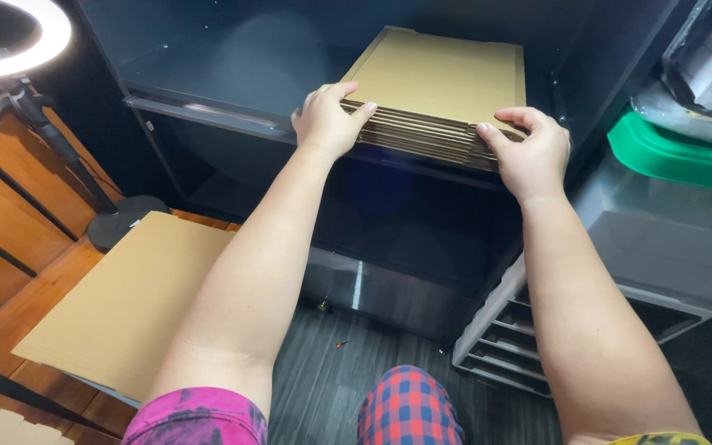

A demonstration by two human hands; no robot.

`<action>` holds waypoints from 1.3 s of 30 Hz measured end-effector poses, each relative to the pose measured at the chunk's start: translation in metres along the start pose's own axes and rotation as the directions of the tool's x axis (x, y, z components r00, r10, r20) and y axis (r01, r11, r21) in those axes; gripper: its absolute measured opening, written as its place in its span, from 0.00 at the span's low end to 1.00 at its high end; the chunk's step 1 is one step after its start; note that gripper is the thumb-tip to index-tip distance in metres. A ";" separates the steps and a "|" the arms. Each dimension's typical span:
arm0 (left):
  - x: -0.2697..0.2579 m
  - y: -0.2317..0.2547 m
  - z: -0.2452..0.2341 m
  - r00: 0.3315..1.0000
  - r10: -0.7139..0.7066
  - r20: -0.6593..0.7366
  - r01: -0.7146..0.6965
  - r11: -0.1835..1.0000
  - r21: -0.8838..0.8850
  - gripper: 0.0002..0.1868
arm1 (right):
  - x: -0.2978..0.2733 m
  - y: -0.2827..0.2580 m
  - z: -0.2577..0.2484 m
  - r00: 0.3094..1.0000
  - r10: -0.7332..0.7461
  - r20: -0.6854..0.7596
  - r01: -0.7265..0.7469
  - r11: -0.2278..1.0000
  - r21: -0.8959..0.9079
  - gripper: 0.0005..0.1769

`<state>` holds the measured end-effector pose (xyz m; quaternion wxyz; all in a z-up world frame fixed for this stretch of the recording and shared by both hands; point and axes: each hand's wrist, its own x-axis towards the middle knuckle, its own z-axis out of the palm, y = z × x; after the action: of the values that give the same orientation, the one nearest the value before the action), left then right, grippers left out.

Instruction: The person repeatedly picks up small stacks of brown paper from a wooden surface and places them onto a black shelf. The person continues this process until the brown paper is exhausted, then picks up a stack of white paper and places it on the wooden surface.

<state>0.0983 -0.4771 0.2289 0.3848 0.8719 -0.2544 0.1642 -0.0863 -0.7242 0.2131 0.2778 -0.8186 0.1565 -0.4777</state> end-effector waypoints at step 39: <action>-0.131 -0.061 -0.077 0.990 0.051 -0.132 -0.088 0.952 -0.292 0.24 | -0.072 -0.074 -0.022 0.812 -0.397 -0.428 0.418 0.907 -0.051 0.06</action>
<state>0.0194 -0.3423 0.1798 0.5205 0.7829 -0.2824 0.1908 -0.1416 -0.6349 0.2165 0.1464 -0.7012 0.0237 -0.6974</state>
